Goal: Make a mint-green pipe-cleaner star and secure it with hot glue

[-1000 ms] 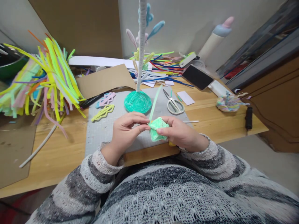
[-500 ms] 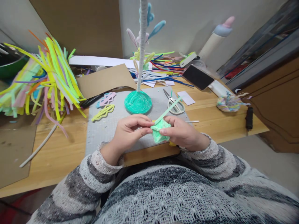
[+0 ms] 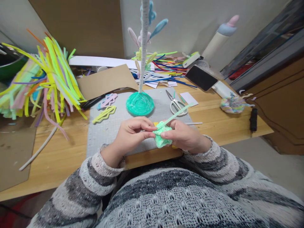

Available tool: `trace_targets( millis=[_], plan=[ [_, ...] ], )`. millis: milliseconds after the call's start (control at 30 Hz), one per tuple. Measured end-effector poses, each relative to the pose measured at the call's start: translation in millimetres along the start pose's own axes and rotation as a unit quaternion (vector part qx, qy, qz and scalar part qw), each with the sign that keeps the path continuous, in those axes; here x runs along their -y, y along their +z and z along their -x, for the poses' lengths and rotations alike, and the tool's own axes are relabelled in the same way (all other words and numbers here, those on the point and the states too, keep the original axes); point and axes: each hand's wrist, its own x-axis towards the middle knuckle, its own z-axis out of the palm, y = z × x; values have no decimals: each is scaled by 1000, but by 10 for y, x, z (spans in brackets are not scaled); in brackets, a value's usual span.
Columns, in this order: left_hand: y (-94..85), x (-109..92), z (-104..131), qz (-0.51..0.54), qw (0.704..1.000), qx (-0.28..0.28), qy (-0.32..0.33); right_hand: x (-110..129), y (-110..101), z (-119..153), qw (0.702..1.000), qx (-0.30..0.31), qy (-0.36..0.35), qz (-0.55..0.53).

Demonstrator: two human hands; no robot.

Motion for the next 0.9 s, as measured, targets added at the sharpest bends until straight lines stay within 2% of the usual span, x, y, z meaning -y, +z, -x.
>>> trace_targets(
  millis=[233,333,500,600,700,800,900],
  plan=[
    [-1,21,3,-10,1000,15,-14,-6,-31,9,1000,8,-5,17],
    [10,36,9,27,999,-2,-22,-1,-50,2,999,-31,-8,36],
    [24,45,23,47,997,-50,-26,9,-43,-28,993,-92,-61,50],
    [34,44,17,62,995,-43,-67,18,-6,-24,983,-100,-80,134],
    [46,54,0,2,993,-58,-101,19,33,-19,967,-108,-105,204],
    [50,69,-16,-28,988,-73,-135,-2,37,-31,954,-127,-123,241],
    [41,81,-26,9,982,-72,-176,-21,20,-39,951,-129,-122,255]
  ],
)
